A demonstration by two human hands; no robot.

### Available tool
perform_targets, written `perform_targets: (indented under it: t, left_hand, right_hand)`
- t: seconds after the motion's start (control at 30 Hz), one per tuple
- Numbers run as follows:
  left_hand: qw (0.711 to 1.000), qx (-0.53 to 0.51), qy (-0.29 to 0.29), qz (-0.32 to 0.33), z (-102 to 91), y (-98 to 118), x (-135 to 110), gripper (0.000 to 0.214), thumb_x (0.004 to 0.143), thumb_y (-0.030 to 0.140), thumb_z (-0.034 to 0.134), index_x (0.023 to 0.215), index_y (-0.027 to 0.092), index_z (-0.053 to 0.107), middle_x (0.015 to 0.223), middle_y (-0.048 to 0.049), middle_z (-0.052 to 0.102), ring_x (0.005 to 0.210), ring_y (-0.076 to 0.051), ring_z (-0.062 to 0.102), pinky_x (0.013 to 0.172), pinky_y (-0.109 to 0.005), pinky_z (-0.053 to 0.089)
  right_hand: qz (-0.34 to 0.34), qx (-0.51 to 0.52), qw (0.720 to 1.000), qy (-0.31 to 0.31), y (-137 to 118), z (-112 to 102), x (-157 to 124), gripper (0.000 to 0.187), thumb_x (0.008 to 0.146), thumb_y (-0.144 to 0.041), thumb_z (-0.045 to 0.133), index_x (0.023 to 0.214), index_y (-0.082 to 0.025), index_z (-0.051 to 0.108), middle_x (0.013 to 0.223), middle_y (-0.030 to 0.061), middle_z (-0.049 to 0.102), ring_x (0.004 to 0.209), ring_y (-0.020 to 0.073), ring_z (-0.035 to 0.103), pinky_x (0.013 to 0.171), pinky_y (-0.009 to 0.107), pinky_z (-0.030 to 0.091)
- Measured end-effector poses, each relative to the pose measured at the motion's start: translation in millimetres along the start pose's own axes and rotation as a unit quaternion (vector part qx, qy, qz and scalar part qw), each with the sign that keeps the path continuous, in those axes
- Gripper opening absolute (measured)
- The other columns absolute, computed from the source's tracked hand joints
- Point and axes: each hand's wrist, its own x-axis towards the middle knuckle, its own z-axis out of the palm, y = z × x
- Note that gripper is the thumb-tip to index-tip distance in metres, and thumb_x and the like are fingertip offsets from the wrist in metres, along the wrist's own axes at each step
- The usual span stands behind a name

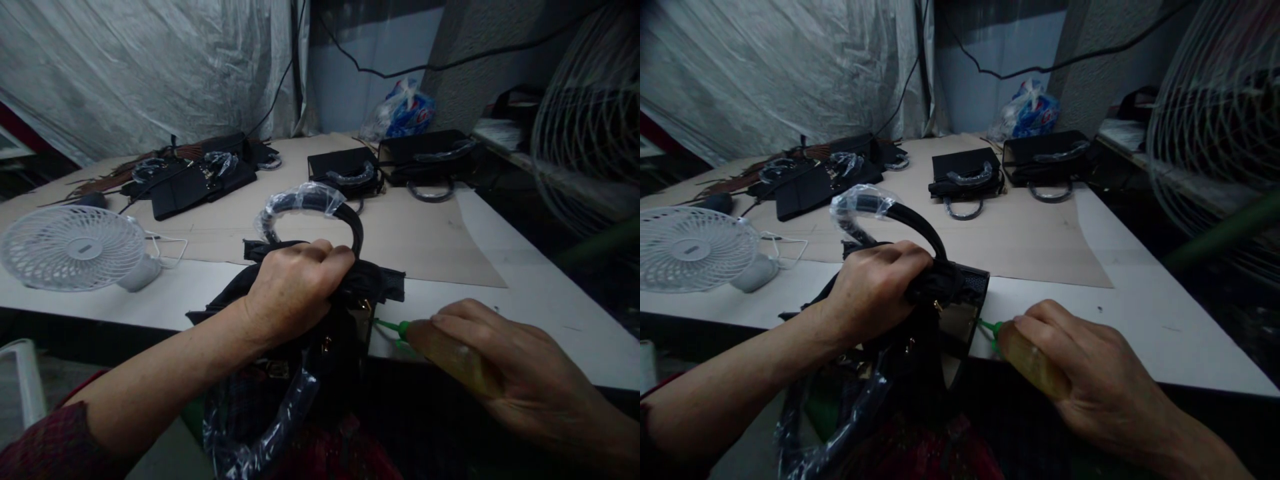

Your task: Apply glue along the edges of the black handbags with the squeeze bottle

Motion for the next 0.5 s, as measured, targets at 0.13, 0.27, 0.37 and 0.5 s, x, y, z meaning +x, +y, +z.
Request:
perform_targets:
  t: [0.13,0.27,0.37,0.5]
  left_hand:
    - [1.000,0.002,-0.004,-0.003,0.0,0.0,-0.1,0.024,0.077,0.009,0.060,0.098,0.018,0.065,0.089,-0.0044,0.074,0.075,-0.024,0.074,0.059,-0.032,0.055]
    - [1.000,0.005,0.008,0.003,0.2,0.0,-0.2,0.019,0.081,0.012,0.059,0.098,0.018,0.065,0.088,-0.0046,0.074,0.074,-0.022,0.074,0.057,-0.030,0.053]
    - [1.000,0.004,0.012,0.005,0.2,-0.1,-0.9,0.019,0.081,0.011,0.058,0.097,0.018,0.065,0.087,-0.0044,0.074,0.073,-0.023,0.074,0.057,-0.031,0.053]
    - [1.000,0.003,0.013,0.006,0.3,0.5,-2.4,0.021,0.079,0.011,0.057,0.098,0.018,0.065,0.089,-0.0047,0.075,0.073,-0.022,0.074,0.056,-0.031,0.053]
  right_hand:
    - [-0.003,0.031,0.999,-0.034,1.4,-3.1,-1.4,0.038,0.097,-0.014,0.059,0.133,-0.025,0.056,0.102,0.0059,0.065,0.076,0.0181,0.067,0.057,0.026,0.053]
    - [0.005,0.039,0.999,0.016,-1.2,-3.3,1.4,0.032,0.097,-0.020,0.064,0.128,-0.025,0.057,0.103,0.0060,0.067,0.078,0.0196,0.069,0.057,0.026,0.054]
    - [-0.009,0.038,0.999,0.011,-4.8,-0.8,3.8,0.034,0.098,-0.016,0.057,0.131,-0.024,0.056,0.101,0.0062,0.067,0.075,0.0195,0.068,0.056,0.028,0.054]
    - [0.006,0.073,0.996,-0.049,-7.8,1.2,3.7,0.026,0.099,-0.017,0.057,0.124,-0.026,0.059,0.092,0.0028,0.065,0.069,0.0173,0.066,0.053,0.026,0.052]
